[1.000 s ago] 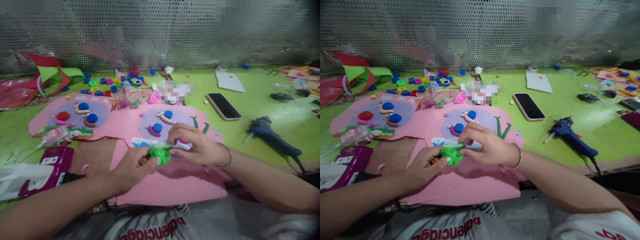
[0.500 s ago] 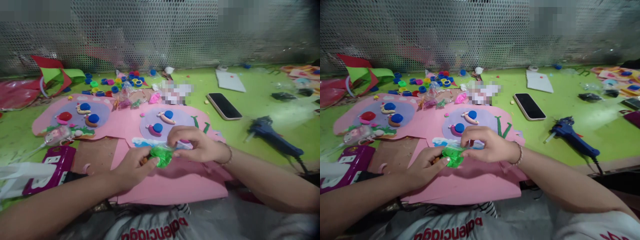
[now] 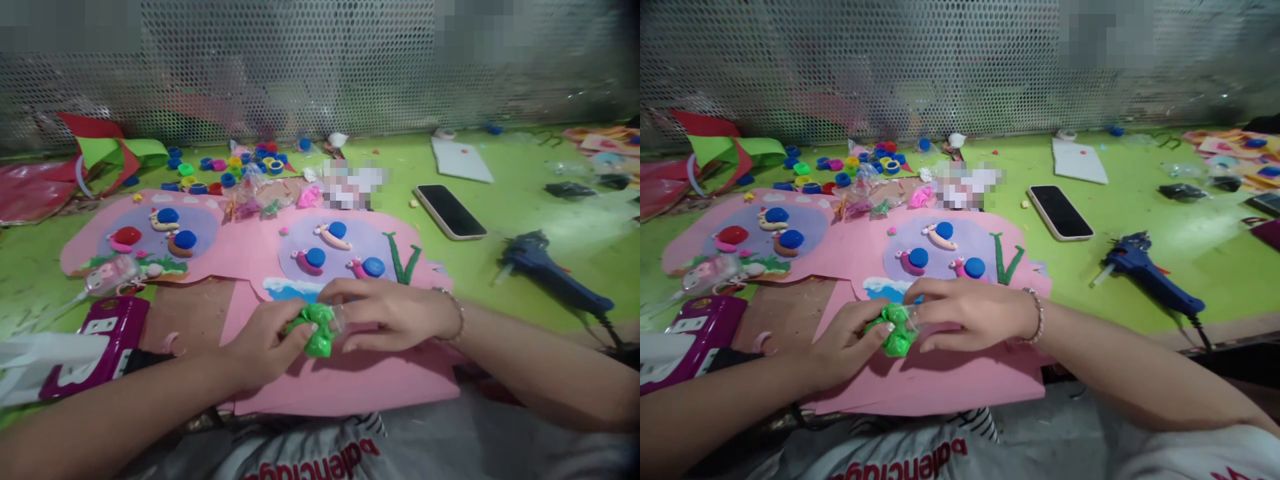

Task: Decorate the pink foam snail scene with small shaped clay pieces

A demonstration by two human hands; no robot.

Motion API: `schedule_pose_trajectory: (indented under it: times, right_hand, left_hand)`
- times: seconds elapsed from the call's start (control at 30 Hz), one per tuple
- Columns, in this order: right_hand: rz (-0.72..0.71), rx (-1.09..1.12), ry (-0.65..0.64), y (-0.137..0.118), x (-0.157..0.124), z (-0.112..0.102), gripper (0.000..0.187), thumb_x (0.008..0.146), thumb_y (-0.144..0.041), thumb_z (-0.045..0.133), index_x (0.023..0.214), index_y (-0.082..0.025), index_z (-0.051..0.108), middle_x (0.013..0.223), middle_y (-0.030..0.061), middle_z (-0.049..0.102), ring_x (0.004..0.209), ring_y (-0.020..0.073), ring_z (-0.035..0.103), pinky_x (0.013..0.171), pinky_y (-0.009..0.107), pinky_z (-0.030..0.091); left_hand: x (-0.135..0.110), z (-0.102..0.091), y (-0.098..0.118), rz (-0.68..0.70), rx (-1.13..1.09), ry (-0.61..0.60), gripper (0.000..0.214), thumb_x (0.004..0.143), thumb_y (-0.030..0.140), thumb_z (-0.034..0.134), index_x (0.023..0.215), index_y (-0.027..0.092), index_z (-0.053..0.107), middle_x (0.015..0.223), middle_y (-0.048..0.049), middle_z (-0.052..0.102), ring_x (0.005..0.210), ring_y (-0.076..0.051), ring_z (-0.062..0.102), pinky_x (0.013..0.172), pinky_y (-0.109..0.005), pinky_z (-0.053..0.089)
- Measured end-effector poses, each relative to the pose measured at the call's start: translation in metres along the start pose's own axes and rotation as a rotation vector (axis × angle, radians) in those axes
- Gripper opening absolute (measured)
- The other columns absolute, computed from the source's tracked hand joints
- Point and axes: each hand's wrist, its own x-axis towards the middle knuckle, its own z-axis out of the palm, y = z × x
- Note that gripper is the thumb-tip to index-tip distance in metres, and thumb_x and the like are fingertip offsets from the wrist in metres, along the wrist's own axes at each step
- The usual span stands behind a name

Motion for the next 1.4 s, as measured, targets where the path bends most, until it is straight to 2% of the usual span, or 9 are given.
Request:
schedule_pose_trajectory:
  times: [0.1, 0.17, 0.3, 0.53, 0.7, 0.93, 1.13, 1.27, 1.4]
  right_hand:
    - [-0.042, -0.048, 0.013, -0.002, 0.0, 0.002, 0.021, 0.088, -0.026, 0.05, 0.1, -0.012, 0.061, 0.105, 0.0138, 0.054, 0.097, 0.0148, 0.055, 0.084, 0.026, 0.049]
    - [-0.083, -0.076, 0.119, -0.004, -0.001, 0.002, 0.017, 0.088, -0.025, 0.052, 0.095, -0.012, 0.061, 0.097, 0.0121, 0.058, 0.09, 0.0134, 0.057, 0.079, 0.024, 0.05]
    - [-0.091, -0.039, 0.349, -0.004, -0.002, -0.002, 0.014, 0.083, -0.017, 0.059, 0.096, -0.012, 0.058, 0.087, 0.0095, 0.061, 0.084, 0.0111, 0.059, 0.076, 0.021, 0.051]
    - [-0.036, 0.104, 0.306, 0.001, -0.002, -0.004, 0.008, 0.082, -0.019, 0.06, 0.085, -0.013, 0.056, 0.083, 0.0083, 0.059, 0.081, 0.0108, 0.057, 0.072, 0.022, 0.05]
    - [-0.033, 0.153, 0.223, 0.003, -0.002, -0.002, 0.01, 0.082, -0.019, 0.061, 0.089, -0.013, 0.058, 0.096, 0.012, 0.058, 0.096, 0.0137, 0.057, 0.083, 0.028, 0.049]
    - [-0.019, 0.076, 0.109, 0.005, -0.002, 0.001, 0.022, 0.085, -0.022, 0.057, 0.103, -0.01, 0.056, 0.104, 0.0146, 0.056, 0.101, 0.0158, 0.055, 0.086, 0.029, 0.049]
    - [-0.048, -0.027, 0.051, 0.0, -0.001, 0.003, 0.019, 0.087, -0.024, 0.053, 0.098, -0.01, 0.059, 0.102, 0.0147, 0.056, 0.092, 0.0146, 0.057, 0.08, 0.026, 0.05]
    - [-0.107, -0.188, 0.128, -0.004, -0.002, 0.002, 0.016, 0.087, -0.024, 0.053, 0.094, -0.012, 0.059, 0.096, 0.0117, 0.059, 0.087, 0.0143, 0.057, 0.075, 0.025, 0.05]
    - [-0.139, -0.165, 0.335, -0.005, -0.005, -0.004, 0.014, 0.086, -0.021, 0.054, 0.097, -0.012, 0.058, 0.088, 0.0082, 0.057, 0.084, 0.0123, 0.056, 0.075, 0.023, 0.05]
  left_hand:
    - [-0.001, -0.001, 0.001, 0.027, -0.019, -0.069, 0.025, 0.087, 0.028, 0.038, 0.071, 0.015, 0.051, 0.064, 0.0, 0.055, 0.058, -0.01, 0.048, 0.055, -0.022, 0.035]
    - [-0.002, -0.001, 0.002, 0.032, -0.044, -0.097, 0.024, 0.087, 0.029, 0.038, 0.074, 0.016, 0.053, 0.067, -0.0006, 0.058, 0.06, -0.011, 0.05, 0.056, -0.021, 0.036]
    - [-0.002, -0.002, 0.004, -0.036, -0.029, -0.05, 0.029, 0.087, 0.033, 0.036, 0.071, 0.015, 0.052, 0.062, -0.0003, 0.055, 0.056, -0.011, 0.048, 0.053, -0.022, 0.035]
    - [-0.001, -0.002, 0.004, -0.093, -0.009, -0.021, 0.031, 0.087, 0.035, 0.034, 0.069, 0.016, 0.05, 0.06, -0.0002, 0.054, 0.054, -0.011, 0.046, 0.051, -0.023, 0.033]
    - [0.0, -0.002, 0.004, -0.07, 0.01, -0.014, 0.029, 0.087, 0.033, 0.034, 0.071, 0.016, 0.051, 0.062, 0.0002, 0.055, 0.055, -0.011, 0.047, 0.052, -0.022, 0.033]
    - [-0.002, 0.001, 0.001, -0.014, 0.044, -0.014, 0.024, 0.087, 0.029, 0.037, 0.07, 0.017, 0.049, 0.06, 0.0022, 0.051, 0.054, -0.009, 0.045, 0.052, -0.021, 0.032]
    - [-0.003, 0.001, 0.001, 0.055, 0.044, -0.132, 0.017, 0.088, 0.025, 0.038, 0.08, 0.018, 0.052, 0.066, 0.0014, 0.057, 0.058, -0.01, 0.049, 0.055, -0.021, 0.034]
    - [-0.003, 0.0, 0.001, 0.04, 0.025, -0.136, 0.019, 0.088, 0.028, 0.038, 0.083, 0.018, 0.054, 0.069, 0.0005, 0.058, 0.06, -0.011, 0.051, 0.056, -0.022, 0.036]
    - [-0.002, 0.0, 0.002, -0.018, -0.008, -0.06, 0.024, 0.088, 0.031, 0.037, 0.081, 0.017, 0.054, 0.065, 0.0011, 0.056, 0.058, -0.011, 0.049, 0.054, -0.021, 0.035]
